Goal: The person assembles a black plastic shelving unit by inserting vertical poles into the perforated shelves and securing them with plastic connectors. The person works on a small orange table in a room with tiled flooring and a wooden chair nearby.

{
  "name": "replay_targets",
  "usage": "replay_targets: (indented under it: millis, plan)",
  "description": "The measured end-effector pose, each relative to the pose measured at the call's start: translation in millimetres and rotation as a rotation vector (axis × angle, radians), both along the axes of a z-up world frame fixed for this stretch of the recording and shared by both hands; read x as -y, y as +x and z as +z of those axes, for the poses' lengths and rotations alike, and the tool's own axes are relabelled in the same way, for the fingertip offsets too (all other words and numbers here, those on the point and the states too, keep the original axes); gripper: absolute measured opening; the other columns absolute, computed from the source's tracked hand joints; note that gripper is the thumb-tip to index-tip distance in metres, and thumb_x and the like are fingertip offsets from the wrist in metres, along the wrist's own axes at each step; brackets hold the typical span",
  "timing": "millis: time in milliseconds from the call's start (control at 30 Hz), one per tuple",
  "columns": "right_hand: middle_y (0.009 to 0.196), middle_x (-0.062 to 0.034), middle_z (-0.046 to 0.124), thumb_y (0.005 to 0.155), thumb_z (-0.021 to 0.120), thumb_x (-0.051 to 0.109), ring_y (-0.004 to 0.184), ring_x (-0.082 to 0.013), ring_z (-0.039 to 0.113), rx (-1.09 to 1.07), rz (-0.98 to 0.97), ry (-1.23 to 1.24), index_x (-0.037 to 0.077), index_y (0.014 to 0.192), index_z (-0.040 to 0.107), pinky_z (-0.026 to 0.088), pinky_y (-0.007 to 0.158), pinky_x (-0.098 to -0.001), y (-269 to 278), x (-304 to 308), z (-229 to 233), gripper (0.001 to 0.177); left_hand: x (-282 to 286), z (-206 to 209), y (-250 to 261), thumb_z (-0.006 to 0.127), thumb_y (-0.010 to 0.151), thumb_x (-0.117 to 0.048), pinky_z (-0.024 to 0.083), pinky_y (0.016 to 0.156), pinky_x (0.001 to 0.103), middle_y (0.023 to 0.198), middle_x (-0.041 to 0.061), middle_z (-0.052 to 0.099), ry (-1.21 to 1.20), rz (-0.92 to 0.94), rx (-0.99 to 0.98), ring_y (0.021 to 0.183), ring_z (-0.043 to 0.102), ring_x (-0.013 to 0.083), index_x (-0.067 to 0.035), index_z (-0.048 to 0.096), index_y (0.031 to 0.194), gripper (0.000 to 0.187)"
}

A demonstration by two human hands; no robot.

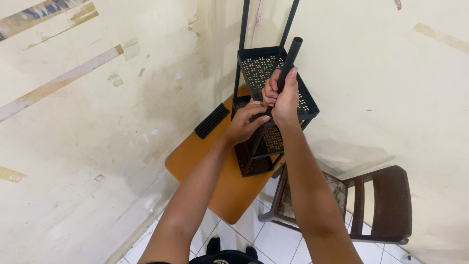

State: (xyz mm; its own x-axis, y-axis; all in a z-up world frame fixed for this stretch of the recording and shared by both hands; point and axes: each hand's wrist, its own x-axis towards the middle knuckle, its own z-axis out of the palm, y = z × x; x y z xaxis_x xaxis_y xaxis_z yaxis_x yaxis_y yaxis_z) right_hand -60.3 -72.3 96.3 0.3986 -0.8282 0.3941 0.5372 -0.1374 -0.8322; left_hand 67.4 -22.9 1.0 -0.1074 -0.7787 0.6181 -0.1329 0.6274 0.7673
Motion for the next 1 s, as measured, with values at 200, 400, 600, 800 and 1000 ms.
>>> replay_targets:
  millis: [200, 400, 600, 800, 1000]
  plan:
    - [0.059, 0.0011, 0.029, 0.105, 0.03, 0.069, 0.048, -0.0083, 0.022, 0.005, 0.025, 0.039, 0.01, 0.078, 0.037, 0.018, 0.042, -0.0255, -3, 6, 1, 0.065, 2, -1, -4, 0.074, 0.095, -0.014, 0.049, 0.103, 0.035, 0.114, 0.012, 0.072, -0.026, 0.028, -0.006, 0.116, 0.064, 0.0245, 0.003, 0.07, 0.112, 0.024]
    - [0.069, -0.0015, 0.037, 0.11, 0.036, 0.058, 0.058, -0.0108, 0.031, -0.003, -0.026, -0.038, 0.008, 0.087, 0.041, 0.027, 0.053, -0.0276, 1, -5, 0, 0.056, 1, 2, 3, 0.079, 0.089, -0.01, 0.048, 0.103, 0.037, 0.119, 0.013, 0.069, -0.012, 0.036, 0.054, 0.119, 0.063, 0.0265, 0.003, 0.069, 0.109, 0.026]
    - [0.065, 0.0002, 0.034, 0.109, 0.04, 0.06, 0.055, -0.0091, 0.029, -0.049, -0.078, -0.013, 0.009, 0.079, 0.039, 0.024, 0.048, -0.026, 4, -10, -13, 0.059, -4, 12, 5, 0.078, 0.09, -0.003, 0.037, 0.118, 0.042, 0.126, 0.012, 0.071, -0.105, -0.006, 0.075, 0.126, 0.064, 0.0276, 0.001, 0.071, 0.113, 0.024]
    - [0.059, 0.0018, 0.029, 0.105, 0.04, 0.066, 0.047, -0.0082, 0.022, -0.004, 0.092, 0.012, 0.011, 0.074, 0.037, 0.018, 0.043, -0.0269, -2, 5, -22, 0.063, -8, 22, 5, 0.075, 0.089, -0.006, 0.036, 0.118, 0.041, 0.128, 0.011, 0.07, -0.039, -0.046, 0.072, 0.128, 0.062, 0.025, -0.001, 0.067, 0.127, 0.039]
    - [0.062, 0.0016, 0.032, 0.109, 0.037, 0.064, 0.053, -0.0077, 0.028, -0.025, 0.121, 0.015, 0.01, 0.078, 0.039, 0.024, 0.049, -0.0252, -5, 0, -15, 0.062, -2, 12, 5, 0.073, 0.092, -0.012, 0.044, 0.11, 0.038, 0.125, 0.009, 0.069, -0.014, -0.048, 0.045, 0.123, 0.06, 0.0263, -0.002, 0.067, 0.125, 0.035]
